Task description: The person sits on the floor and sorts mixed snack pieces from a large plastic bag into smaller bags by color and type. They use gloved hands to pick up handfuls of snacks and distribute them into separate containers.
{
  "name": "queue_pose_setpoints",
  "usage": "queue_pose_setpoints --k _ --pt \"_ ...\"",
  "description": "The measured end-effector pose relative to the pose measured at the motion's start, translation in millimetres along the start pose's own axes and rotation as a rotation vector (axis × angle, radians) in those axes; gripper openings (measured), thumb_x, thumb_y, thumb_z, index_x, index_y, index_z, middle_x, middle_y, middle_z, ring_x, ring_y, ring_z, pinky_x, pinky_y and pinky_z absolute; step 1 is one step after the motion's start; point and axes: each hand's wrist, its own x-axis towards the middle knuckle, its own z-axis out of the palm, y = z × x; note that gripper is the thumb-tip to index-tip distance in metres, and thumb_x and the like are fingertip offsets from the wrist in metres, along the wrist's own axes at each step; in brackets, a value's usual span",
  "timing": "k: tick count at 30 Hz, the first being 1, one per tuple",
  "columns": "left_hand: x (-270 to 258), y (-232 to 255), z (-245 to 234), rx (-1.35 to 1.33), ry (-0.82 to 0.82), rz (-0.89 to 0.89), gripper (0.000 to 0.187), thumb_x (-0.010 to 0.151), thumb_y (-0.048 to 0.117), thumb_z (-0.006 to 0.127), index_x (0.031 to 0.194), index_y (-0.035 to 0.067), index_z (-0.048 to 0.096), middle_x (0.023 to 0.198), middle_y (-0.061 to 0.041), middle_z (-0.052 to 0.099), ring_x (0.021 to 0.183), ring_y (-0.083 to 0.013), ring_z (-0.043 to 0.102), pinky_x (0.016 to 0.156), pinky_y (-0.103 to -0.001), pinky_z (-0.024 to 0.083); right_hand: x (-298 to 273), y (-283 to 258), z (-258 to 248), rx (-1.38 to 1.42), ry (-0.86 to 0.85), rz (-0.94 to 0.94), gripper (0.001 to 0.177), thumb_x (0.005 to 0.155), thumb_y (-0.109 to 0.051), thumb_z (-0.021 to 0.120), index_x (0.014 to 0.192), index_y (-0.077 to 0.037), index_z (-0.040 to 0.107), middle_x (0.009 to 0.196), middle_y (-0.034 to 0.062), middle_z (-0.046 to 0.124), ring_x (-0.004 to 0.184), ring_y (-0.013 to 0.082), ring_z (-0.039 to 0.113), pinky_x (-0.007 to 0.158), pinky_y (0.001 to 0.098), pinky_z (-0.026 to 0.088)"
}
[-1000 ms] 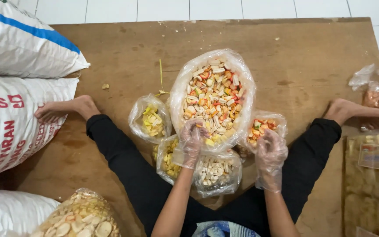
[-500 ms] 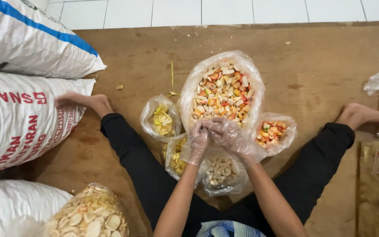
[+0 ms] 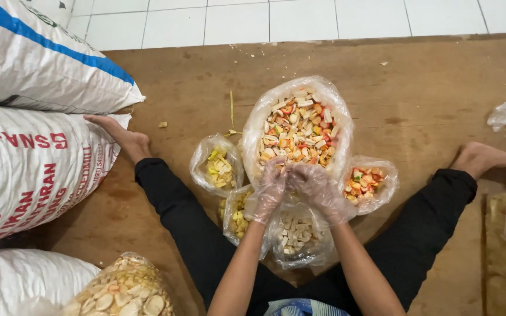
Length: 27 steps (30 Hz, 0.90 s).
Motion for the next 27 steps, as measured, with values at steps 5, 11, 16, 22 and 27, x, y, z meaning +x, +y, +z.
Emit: queue_pose_setpoints --k 5,11,16,22,27 --pt "1.3 -7.0 1.2 -0.329 -0.027 -0.1 0.032 0.097 0.006 0.065 0.129 0.01 0.063 0.093 -0.008 0.074 0.069 -0.0085 0.065 0.059 -0.024 0.06 -29.2 -78.3 -56.1 0.185 0.062 -0.007 0.049 0.093 -0.028 0.07 0.14 -0.02 0.062 0.117 0.0158 0.075 0.114 0.0317 0.069 0.096 0.0467 0.055" --pt "-2.4 -14.0 8.2 -0.442 -0.005 -0.137 0.026 0.096 0.008 0.07 0.121 0.003 0.07 0.092 -0.019 0.076 0.064 -0.0235 0.075 0.053 -0.031 0.064 -24.3 -80.8 -50.5 0.286 0.228 0.008 0.024 0.095 -0.028 0.07 0.112 -0.011 0.076 0.092 0.0139 0.078 0.09 0.0277 0.076 0.078 0.0428 0.059" --pt "1.9 -17.5 2.2 -0.489 -0.011 -0.168 0.03 0.096 0.011 0.071 0.125 0.001 0.068 0.094 -0.019 0.076 0.067 -0.0243 0.075 0.055 -0.033 0.065 -24.7 -73.1 -48.3 0.521 0.22 -0.05 0.025 0.098 -0.013 0.067 0.119 0.001 0.066 0.097 0.0203 0.075 0.083 0.0252 0.074 0.076 0.0399 0.062" --pt "-2.4 -10.7 -1.6 -0.538 -0.032 -0.161 0.035 0.098 0.014 0.069 0.131 0.003 0.066 0.09 -0.02 0.075 0.07 -0.0249 0.075 0.059 -0.032 0.066 -27.2 -60.1 -51.2 0.745 0.335 -0.055 0.025 0.098 -0.008 0.068 0.121 0.0 0.061 0.096 0.0173 0.073 0.073 0.0236 0.073 0.068 0.0373 0.065" --pt "-6.0 -13.0 -2.7 -0.544 -0.001 -0.158 0.033 0.098 0.009 0.068 0.13 0.003 0.067 0.089 -0.023 0.074 0.068 -0.0271 0.075 0.059 -0.034 0.066 -29.7 -30.4 -87.0 0.7 0.377 -0.104 0.023 0.105 -0.015 0.063 0.126 -0.009 0.063 0.1 0.0116 0.073 0.081 0.0164 0.072 0.075 0.0315 0.064"
